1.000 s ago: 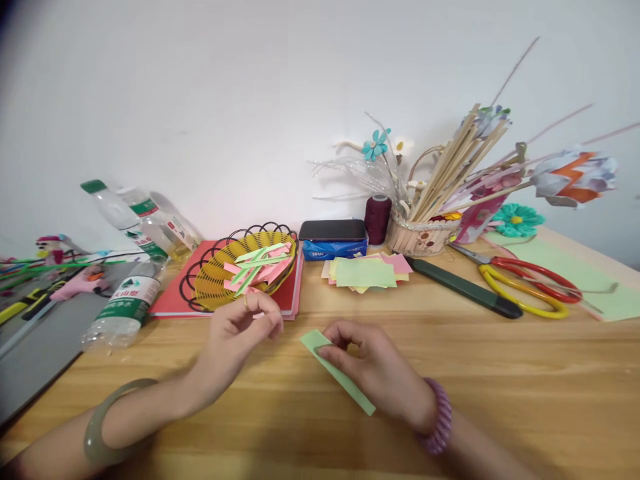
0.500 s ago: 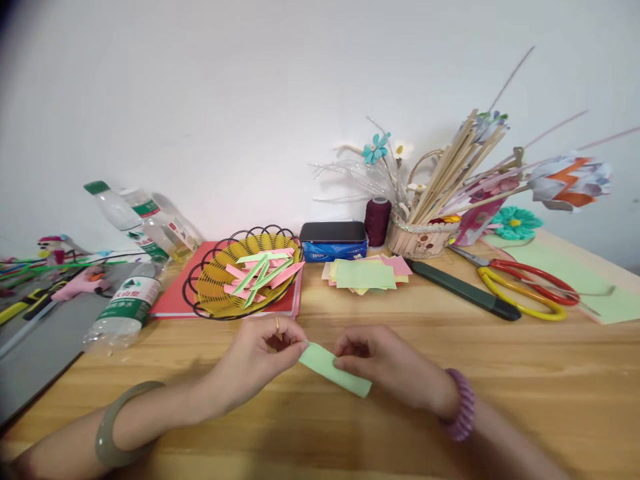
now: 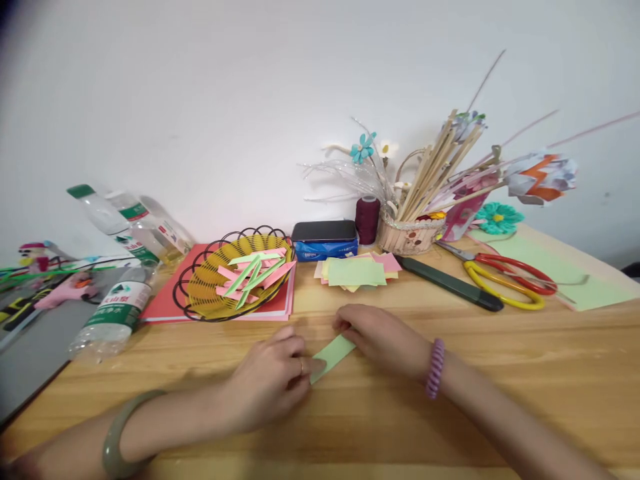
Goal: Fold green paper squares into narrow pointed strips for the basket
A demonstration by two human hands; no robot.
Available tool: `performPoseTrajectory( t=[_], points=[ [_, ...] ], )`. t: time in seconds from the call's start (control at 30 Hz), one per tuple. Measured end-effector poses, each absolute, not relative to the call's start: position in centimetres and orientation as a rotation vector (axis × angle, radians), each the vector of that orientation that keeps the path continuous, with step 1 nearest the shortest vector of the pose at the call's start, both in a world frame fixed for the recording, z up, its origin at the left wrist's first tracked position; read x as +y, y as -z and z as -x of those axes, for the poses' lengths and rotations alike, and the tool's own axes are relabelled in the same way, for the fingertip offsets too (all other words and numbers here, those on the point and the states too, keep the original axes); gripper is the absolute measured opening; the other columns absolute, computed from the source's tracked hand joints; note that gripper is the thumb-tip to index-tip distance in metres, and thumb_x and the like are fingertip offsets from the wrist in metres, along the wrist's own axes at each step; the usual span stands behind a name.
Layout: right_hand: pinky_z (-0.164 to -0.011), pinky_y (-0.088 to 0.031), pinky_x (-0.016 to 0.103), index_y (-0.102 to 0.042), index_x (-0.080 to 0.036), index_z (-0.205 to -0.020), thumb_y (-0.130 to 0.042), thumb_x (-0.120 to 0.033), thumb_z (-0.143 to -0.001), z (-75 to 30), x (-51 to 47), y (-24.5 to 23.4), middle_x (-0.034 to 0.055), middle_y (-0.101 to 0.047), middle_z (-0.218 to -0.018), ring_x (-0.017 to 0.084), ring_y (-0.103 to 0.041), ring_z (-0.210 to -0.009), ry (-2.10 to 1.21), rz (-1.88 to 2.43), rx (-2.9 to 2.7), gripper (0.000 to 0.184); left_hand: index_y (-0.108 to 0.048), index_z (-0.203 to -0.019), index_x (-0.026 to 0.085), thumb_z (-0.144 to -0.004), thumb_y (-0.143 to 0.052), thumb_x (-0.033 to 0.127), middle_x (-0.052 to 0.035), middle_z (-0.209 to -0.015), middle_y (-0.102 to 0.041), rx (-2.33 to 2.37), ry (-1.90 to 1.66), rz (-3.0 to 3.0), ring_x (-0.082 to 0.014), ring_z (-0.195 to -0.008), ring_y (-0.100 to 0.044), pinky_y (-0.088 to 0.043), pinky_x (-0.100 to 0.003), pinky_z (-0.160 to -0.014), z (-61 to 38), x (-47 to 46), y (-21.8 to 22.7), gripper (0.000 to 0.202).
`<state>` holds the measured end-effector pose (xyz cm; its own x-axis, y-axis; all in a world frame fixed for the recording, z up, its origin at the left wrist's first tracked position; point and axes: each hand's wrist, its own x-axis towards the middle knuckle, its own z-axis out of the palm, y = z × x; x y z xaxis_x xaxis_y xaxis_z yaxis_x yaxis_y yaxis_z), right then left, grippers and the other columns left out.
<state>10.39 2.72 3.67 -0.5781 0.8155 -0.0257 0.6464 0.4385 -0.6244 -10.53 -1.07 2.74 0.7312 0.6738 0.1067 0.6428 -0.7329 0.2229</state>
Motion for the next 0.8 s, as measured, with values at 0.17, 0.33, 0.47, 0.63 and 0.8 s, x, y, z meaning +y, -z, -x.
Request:
performPoseTrajectory(
  t=[0.17,0.33,0.47,0.63,0.8],
  points=[
    [-0.063,-0.047,0.027,-0.057,-0.019,-0.080,-0.046,-0.018,-0.078,-11.0,4.0,-3.4,0.0028,-0.062,-0.078,0.016,-0.057,-0.070,-0.713,1.247,-2.400,0.012,-0.060,-0.082,0.017,-0.087,-0.044,0.018,-0.0022,-0.091,-0.057,0.823,-0.304,-3.043,-0.0174,-0.085,-0.049,-0.042,-0.027,-0.068,10.7,-0.3,-2.3,0.017],
    [-0.077,-0.047,0.038,-0.056,-0.018,-0.099,-0.032,-0.023,-0.088,-12.5,2.3,-2.8,0.0099,-0.063,-0.098,0.021,-0.059,-0.088,-0.406,1.329,-2.262,0.028,-0.060,-0.089,0.018,-0.091,-0.042,0.018,-0.0004,-0.081,-0.058,0.704,-0.400,-3.100,-0.0143,-0.080,-0.050,-0.040,-0.024,-0.066,11.1,0.7,-1.5,0.019],
    [-0.086,-0.046,0.035,-0.053,-0.021,-0.117,-0.036,-0.018,-0.088,-12.3,-1.4,-1.8,0.0058,-0.061,-0.114,0.018,-0.056,-0.103,-0.081,1.052,-2.541,0.034,-0.060,-0.082,0.016,-0.093,-0.040,0.022,0.0002,-0.076,-0.058,0.714,-0.469,-3.088,-0.0139,-0.075,-0.051,-0.041,-0.025,-0.064,10.8,0.9,-1.5,0.024],
    [-0.089,-0.046,0.038,-0.047,-0.016,-0.126,-0.044,-0.029,-0.088,-12.6,-2.8,-1.2,0.0062,-0.053,-0.125,0.019,-0.052,-0.111,0.254,0.980,-2.725,0.041,-0.060,-0.085,0.017,-0.094,-0.040,0.025,0.0007,-0.092,-0.062,0.651,-0.531,-3.073,-0.0149,-0.092,-0.051,-0.040,-0.029,-0.085,10.5,0.9,-1.4,0.023],
    [-0.092,-0.042,0.043,-0.044,-0.019,-0.128,-0.041,-0.032,-0.089,-13.8,-2.1,-1.3,0.0034,-0.049,-0.129,0.020,-0.048,-0.116,0.337,1.058,-2.762,0.042,-0.055,-0.107,0.018,-0.095,-0.036,0.020,0.0000,-0.114,-0.058,0.454,-0.405,-3.160,-0.0169,-0.109,-0.046,-0.029,-0.037,-0.101,11.7,0.9,-1.8,0.023]
  ],
)
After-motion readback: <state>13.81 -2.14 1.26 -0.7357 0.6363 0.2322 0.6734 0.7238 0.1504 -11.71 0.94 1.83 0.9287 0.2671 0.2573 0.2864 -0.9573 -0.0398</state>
